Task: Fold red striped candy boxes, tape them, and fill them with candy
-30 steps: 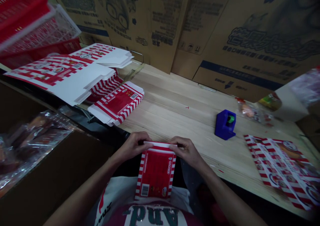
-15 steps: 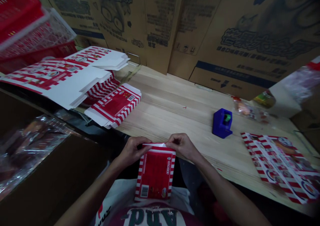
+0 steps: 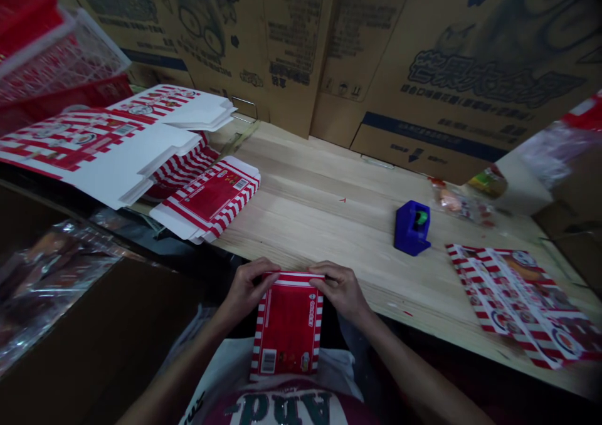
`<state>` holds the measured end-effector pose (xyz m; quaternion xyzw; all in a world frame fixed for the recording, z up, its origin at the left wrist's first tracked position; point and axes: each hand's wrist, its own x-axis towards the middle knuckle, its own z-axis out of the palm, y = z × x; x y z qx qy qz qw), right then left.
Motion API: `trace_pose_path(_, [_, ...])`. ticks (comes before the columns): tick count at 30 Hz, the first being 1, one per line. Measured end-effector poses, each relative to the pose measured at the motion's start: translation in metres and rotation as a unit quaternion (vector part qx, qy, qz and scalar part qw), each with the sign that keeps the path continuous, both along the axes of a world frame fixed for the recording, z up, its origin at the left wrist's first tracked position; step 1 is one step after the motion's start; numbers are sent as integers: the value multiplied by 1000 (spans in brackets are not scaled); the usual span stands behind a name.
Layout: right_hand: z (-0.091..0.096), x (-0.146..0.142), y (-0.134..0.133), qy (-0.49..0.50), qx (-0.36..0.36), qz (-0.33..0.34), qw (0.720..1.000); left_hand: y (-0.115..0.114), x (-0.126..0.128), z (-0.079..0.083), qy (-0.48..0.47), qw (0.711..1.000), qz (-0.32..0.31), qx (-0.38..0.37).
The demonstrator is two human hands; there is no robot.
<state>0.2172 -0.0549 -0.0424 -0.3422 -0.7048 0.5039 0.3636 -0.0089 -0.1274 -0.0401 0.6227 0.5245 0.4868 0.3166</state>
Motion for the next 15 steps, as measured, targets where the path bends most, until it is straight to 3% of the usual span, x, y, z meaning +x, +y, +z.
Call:
trace_pose_path(6, [-16, 0, -18, 18, 27, -66, 997, -4, 14, -10, -86, 996, 19, -34])
trace_pose_path(12, [-15, -2, -21, 26, 41, -101, 994, -6, 13, -23, -153, 978, 48, -135])
trace_pose_path(13, [-14, 5, -13, 23, 55, -124, 991, -5, 11, -26, -159, 974, 54, -152])
trace_pose_path(15, [-11, 32, 9, 15, 86, -233, 968, -4, 6, -31, -172, 965, 63, -187])
